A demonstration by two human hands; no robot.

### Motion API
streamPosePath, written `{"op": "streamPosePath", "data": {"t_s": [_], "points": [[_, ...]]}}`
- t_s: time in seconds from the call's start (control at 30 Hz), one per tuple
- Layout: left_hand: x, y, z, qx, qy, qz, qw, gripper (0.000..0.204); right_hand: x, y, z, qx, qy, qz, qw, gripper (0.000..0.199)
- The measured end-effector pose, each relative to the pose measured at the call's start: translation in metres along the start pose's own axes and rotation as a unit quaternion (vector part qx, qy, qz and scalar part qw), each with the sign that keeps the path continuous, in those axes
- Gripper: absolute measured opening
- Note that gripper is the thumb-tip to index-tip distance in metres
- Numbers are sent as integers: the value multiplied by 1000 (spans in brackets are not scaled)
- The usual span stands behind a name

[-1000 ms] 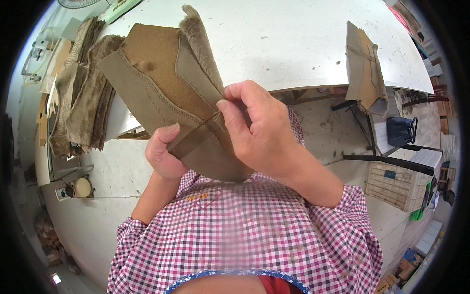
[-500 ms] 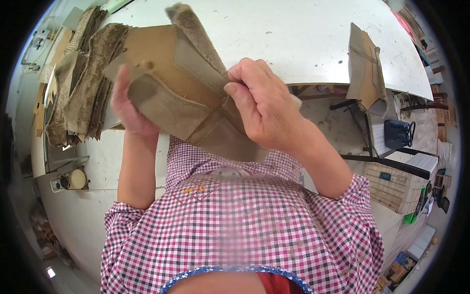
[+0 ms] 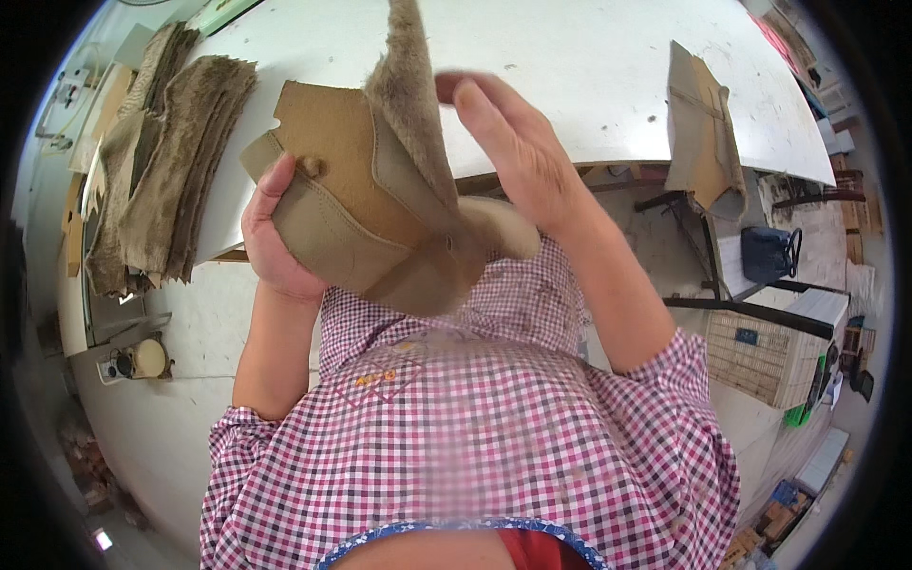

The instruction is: The person repeatedly picks up individual brown leather shoe upper parts from a white table, turns them over to view both sides, and places them back down. The action is repeated for several similar parts throughout the clip.

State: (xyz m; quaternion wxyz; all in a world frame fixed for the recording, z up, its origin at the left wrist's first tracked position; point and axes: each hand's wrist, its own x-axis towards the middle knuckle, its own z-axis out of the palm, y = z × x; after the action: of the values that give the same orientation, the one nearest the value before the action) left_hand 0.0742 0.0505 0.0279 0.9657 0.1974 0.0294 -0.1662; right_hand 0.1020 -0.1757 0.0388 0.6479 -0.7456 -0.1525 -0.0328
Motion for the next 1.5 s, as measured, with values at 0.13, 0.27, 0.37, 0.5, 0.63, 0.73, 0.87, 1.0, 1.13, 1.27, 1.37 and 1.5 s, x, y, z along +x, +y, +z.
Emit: {"op": "streamPosePath", "data": {"t_s": [0.13, 0.27, 0.37, 0.5, 0.63, 0.73, 0.87, 1.0, 1.13, 1.27, 1.37, 1.5], "points": [[-8, -4, 3, -16, -38, -33, 999, 41, 30, 10, 7, 265, -107, 146, 947, 55], [-15, -3, 8, -23, -48, -19, 998, 40, 31, 37, -20, 361, -169, 139, 906, 51], [-24, -2, -1, 7, -24, -4, 1000, 37, 21, 17, -20, 279, -12, 156, 947, 37], [-24, -18, -5, -1, -41, -43, 998, 31, 7, 10, 18, 156, -27, 249, 955, 32], [-23, -21, 2, -26, -21, -31, 999, 30, 2, 13, 23, 81, -99, 256, 958, 30], [-24, -20, 9, -23, -4, -10, 1000, 31, 0, 39, 17, -9, -22, 118, 993, 33], [-22, -14, 8, -58, 16, 26, 998, 35, -19, 6, 10, -113, 126, -115, 979, 28], [-21, -12, 12, -45, 27, 30, 998, 37, -42, -21, 17, -246, 95, -284, 922, 27], [-24, -12, 17, -58, 8, 31, 998, 40, -42, -22, 24, -221, 86, -238, 942, 25], [-30, -12, 20, -51, -4, 21, 998, 41, -41, -27, 16, -188, 19, -196, 962, 24], [-34, -11, 17, -63, -25, 11, 998, 42, -44, -28, 13, -143, -30, -142, 979, 23], [-36, -10, 12, -27, -37, 44, 998, 40, -52, -29, 16, -129, -36, -118, 984, 17]]}}
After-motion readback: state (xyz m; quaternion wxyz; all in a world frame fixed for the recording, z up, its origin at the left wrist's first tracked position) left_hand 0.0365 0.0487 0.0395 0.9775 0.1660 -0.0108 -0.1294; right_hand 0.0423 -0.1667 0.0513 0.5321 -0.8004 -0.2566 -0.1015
